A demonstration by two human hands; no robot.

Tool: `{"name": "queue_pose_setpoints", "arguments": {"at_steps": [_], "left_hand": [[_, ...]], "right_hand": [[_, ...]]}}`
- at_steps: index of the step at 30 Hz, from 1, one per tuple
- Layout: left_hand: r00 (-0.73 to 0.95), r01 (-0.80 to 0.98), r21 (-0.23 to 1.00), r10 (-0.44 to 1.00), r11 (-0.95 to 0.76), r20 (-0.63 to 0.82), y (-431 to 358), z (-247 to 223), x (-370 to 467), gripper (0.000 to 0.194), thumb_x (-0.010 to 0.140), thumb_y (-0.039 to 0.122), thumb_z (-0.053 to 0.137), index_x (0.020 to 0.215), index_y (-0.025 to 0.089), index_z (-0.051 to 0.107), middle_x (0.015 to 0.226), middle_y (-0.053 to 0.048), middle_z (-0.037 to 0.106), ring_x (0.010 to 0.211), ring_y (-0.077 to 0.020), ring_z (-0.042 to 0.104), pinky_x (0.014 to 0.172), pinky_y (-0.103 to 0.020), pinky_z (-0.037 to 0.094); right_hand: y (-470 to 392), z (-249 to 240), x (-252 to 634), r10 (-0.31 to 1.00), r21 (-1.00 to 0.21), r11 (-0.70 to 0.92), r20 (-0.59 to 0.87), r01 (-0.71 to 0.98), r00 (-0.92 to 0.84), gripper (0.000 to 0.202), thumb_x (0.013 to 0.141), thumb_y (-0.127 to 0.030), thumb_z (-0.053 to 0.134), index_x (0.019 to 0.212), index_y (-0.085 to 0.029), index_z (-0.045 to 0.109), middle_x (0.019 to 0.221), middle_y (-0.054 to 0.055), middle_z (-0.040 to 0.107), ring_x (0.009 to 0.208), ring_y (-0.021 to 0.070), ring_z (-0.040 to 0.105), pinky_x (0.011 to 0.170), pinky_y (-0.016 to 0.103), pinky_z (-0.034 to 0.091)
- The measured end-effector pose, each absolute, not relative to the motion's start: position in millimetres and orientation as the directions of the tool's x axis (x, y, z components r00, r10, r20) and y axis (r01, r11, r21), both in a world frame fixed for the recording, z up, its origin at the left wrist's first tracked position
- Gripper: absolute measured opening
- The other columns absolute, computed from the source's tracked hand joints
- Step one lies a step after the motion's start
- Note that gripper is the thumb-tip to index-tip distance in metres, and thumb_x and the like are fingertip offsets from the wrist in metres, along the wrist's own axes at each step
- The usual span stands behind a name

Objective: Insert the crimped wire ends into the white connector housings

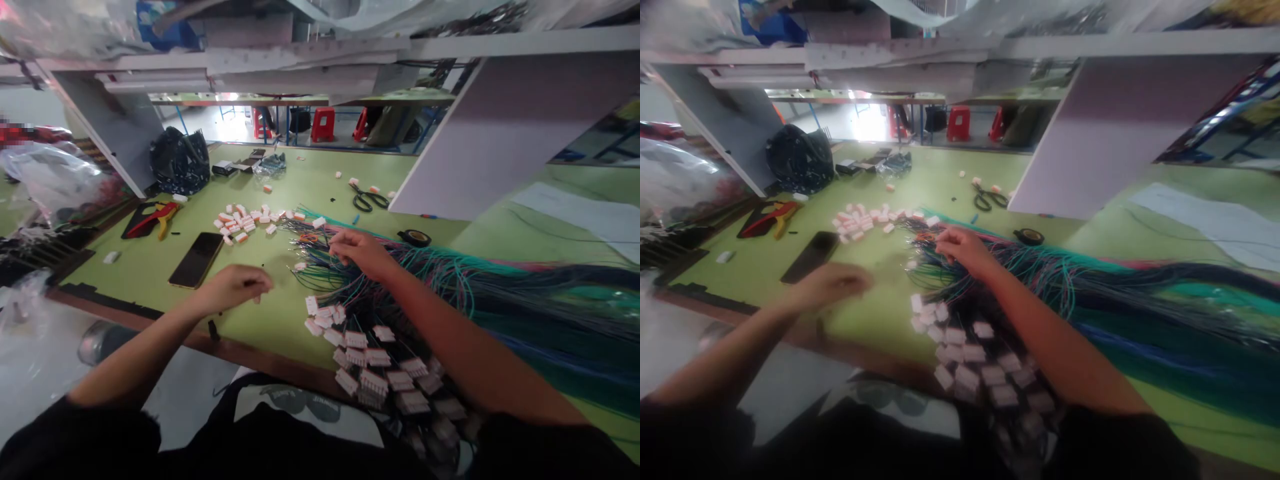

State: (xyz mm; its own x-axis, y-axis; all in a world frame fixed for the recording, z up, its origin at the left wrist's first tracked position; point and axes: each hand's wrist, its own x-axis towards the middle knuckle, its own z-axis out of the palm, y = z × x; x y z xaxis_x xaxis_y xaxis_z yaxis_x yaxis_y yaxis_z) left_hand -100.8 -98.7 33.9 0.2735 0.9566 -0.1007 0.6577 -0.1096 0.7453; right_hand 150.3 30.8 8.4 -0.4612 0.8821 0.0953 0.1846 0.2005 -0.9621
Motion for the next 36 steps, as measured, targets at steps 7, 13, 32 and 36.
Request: {"name": "queue_pose_setpoints", "arguments": {"at_steps": [7,13,32,36], "left_hand": [[0.276,0.553,0.809,0.96,-0.2,0.049,5,16,-22,0.015,0.078,0.023,0.051,0.078,0.016,0.065,0.067,0.001,0.061,0.058,-0.0074,0.049,0.056,-0.018,0.037],[0.265,0.563,0.773,0.95,-0.29,0.164,9,11,-7,0.019,0.078,0.025,0.051,0.08,0.015,0.067,0.063,0.001,0.058,0.054,-0.0071,0.044,0.054,-0.02,0.034],[0.313,0.566,0.677,0.883,-0.47,0.351,5,4,-5,0.024,0.078,0.016,0.045,0.08,0.015,0.069,0.069,-0.001,0.067,0.057,-0.0072,0.053,0.055,-0.018,0.039],[0.323,0.563,0.634,0.847,-0.53,0.421,5,1,-5,0.024,0.078,0.015,0.045,0.081,0.015,0.069,0.069,-0.001,0.068,0.053,-0.0069,0.053,0.051,-0.018,0.038]], "right_hand": [[20,11,157,0.914,-0.894,0.329,0.221,0.305,-0.339,0.012,0.067,-0.027,0.06,0.06,-0.02,0.054,0.053,-0.005,0.048,0.048,0.0077,0.041,0.048,0.023,0.031],[15,4,159,0.884,-0.751,0.467,0.389,0.467,-0.258,0.009,0.069,-0.022,0.053,0.061,-0.021,0.053,0.058,-0.001,0.054,0.055,0.0116,0.047,0.054,0.025,0.035],[9,-13,157,0.697,-0.357,0.654,0.627,0.667,-0.348,0.014,0.074,-0.019,0.049,0.06,-0.021,0.051,0.059,0.0,0.057,0.053,0.0114,0.048,0.054,0.024,0.036],[11,-15,157,0.589,-0.25,0.719,0.715,0.649,-0.376,0.015,0.074,-0.017,0.049,0.06,-0.02,0.051,0.056,-0.001,0.055,0.053,0.0112,0.047,0.053,0.023,0.035]]}}
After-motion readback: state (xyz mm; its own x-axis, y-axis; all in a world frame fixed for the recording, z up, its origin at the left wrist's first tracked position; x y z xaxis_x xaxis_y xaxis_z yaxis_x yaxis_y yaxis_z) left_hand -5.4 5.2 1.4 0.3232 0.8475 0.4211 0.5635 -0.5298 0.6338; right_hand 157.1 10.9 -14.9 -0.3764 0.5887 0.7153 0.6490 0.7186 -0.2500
